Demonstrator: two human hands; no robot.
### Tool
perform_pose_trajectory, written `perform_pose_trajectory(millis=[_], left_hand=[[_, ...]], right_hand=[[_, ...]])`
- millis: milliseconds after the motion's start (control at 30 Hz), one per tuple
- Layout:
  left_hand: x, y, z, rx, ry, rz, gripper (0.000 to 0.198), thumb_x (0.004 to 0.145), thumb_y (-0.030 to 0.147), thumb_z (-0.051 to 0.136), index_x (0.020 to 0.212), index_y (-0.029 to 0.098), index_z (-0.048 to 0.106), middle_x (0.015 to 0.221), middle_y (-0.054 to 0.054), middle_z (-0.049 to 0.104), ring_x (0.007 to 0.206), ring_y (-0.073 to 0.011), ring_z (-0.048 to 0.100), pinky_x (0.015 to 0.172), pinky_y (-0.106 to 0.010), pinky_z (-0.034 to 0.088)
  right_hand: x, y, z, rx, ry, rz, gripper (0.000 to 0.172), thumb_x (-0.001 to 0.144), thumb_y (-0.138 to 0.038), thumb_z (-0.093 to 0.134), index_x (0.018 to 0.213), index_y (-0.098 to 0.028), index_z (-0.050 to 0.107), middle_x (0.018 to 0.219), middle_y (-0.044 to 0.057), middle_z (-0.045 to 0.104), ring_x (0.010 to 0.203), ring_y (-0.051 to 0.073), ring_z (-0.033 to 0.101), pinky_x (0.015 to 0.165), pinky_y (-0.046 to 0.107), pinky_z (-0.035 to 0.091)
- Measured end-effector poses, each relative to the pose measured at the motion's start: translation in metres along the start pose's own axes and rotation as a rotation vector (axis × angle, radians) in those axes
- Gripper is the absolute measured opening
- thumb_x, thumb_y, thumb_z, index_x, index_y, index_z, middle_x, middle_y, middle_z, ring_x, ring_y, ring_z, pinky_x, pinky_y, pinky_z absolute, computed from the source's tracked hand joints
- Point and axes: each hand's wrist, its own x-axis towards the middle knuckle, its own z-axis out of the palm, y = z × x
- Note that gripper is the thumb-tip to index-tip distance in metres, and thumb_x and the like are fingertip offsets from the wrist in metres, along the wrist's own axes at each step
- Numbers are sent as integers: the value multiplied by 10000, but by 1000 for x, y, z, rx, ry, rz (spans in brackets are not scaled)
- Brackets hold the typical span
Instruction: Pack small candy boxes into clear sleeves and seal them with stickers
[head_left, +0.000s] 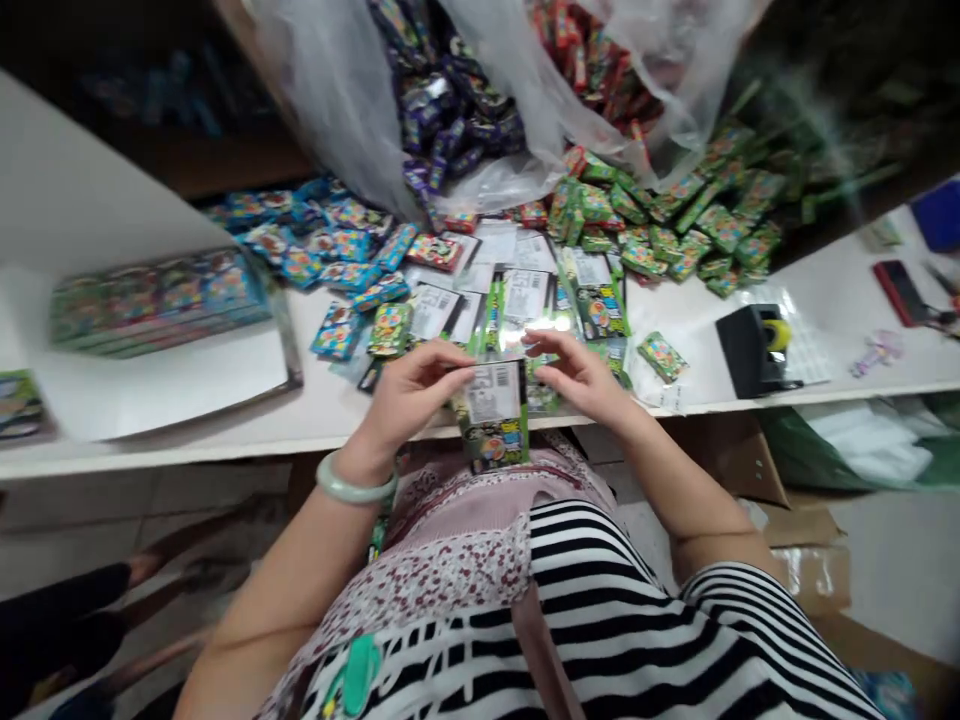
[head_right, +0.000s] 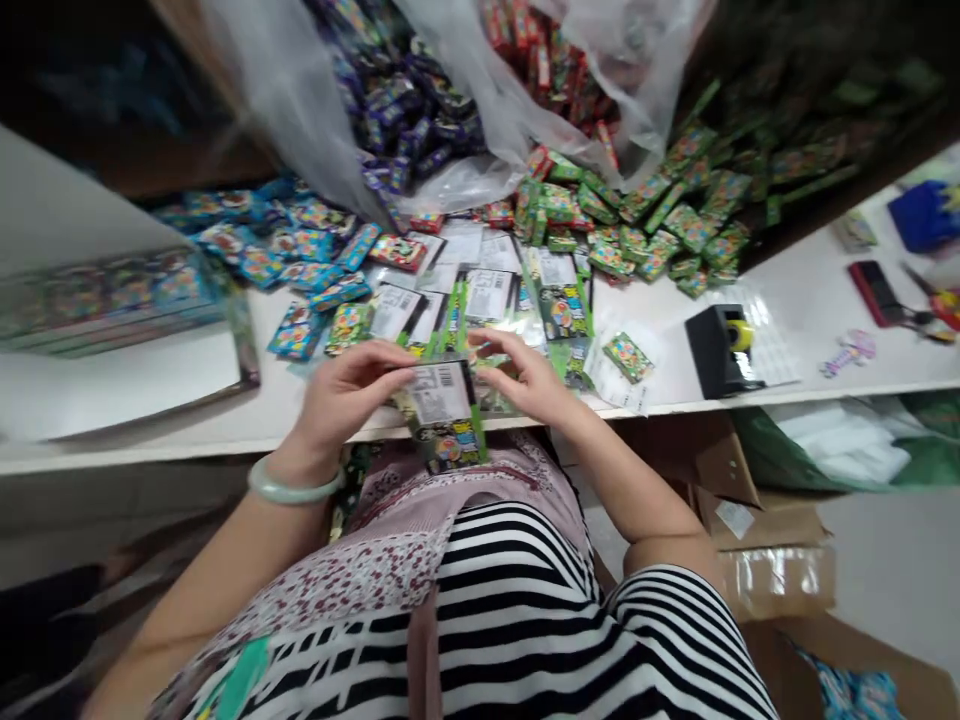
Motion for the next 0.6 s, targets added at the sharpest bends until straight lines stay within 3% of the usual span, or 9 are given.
perform_pose_trajectory(millis=[67,167,267,333,433,600], left_hand=[[2,-2,-4,1,120,14,80,779,236,795,839,219,746,819,-19,724,779,-141,674,702,-265,561],[6,-5,-7,4,359,18,128,707,158,810,808,219,762,801,0,738,754,-116,668,680,-229,535],[8,-5,-4,43,390,-52,127,681,179,812,794,221,772,780,7,745,729,-114,659,668,-231,521],[9,-4,1,74,325,-105,107,684,220,805,786,223,773,763,7,745,712,-124,654,654,-246,521],[9,-3,4,99,293,-133,97,695,242,795,788,230,770,751,11,743,693,-123,646,630,-242,514],[10,-4,3,95,247,-79,92,706,220,791,791,232,757,746,10,738,700,-126,651,631,-245,532]], right_hand=[[-8,18,-40,-76,175,101,316,901,-399,610,1178,-255,657,1168,67,711,1018,203,667,902,375,556],[-23,49,-113,-433,514,336,178,848,-311,613,938,-203,722,1011,68,720,857,199,654,876,389,542],[-27,71,-161,-741,538,579,232,840,-257,600,991,-168,753,1089,113,703,845,210,648,928,403,505],[-21,81,-172,-802,480,667,258,853,-266,594,1021,-168,763,1133,125,693,905,225,656,955,394,483],[-6,91,-169,-783,440,697,192,811,-264,643,926,-179,771,1115,117,700,972,248,657,964,384,467],[-2,102,-168,-637,474,703,54,752,-240,677,768,-191,692,862,51,713,865,226,659,851,356,501]])
